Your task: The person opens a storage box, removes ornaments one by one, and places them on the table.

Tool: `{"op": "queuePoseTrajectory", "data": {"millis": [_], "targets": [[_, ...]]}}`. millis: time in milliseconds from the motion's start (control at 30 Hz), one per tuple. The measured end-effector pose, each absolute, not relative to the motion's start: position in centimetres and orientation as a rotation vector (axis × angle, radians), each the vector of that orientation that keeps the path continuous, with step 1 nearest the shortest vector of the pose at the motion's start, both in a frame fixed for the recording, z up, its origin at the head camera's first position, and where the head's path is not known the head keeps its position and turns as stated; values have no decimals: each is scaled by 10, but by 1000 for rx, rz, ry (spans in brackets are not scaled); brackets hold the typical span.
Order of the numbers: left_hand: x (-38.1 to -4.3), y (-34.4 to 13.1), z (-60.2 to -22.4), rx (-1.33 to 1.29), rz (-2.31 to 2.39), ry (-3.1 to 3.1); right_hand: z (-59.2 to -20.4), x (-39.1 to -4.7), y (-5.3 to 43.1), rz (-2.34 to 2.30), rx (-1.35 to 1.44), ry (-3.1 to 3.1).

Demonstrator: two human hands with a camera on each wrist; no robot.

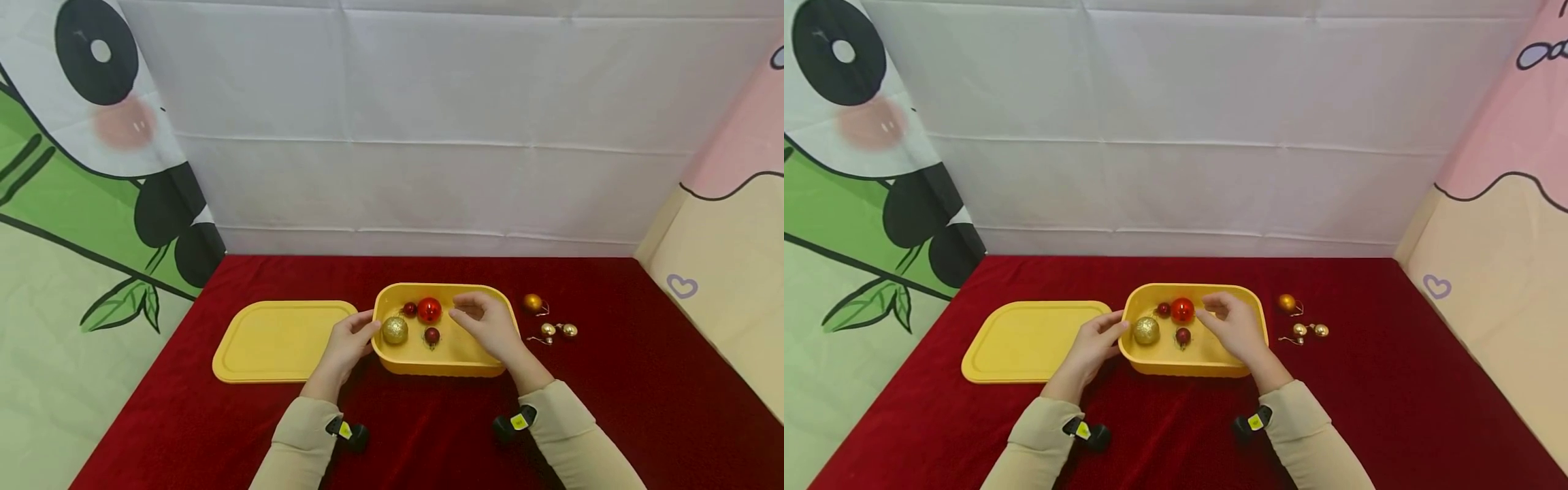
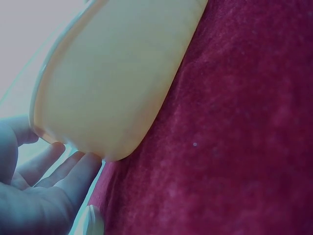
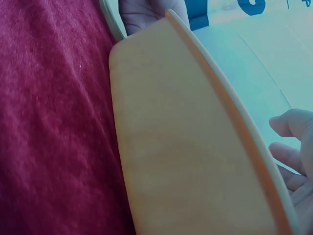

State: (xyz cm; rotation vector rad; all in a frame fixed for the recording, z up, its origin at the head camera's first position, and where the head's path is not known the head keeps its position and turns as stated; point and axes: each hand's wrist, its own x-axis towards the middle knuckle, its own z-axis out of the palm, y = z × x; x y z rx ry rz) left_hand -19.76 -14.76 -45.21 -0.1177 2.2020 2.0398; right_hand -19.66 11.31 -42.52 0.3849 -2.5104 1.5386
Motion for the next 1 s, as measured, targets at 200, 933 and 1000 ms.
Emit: {"op": "queuePoseTrajectory", "data": {"millis": [200,933,1000], "targets": [[-197,-147,-453,-137,2032,2200,-428,-196,103,1512,407,-2528],[-195,-148,-449,-115,2032,2202,-434,-204,83,1478,377,-2747],[-195,-148,-449,-111,2032,2203,-436,-204,83,1453,373,-2757]]}}
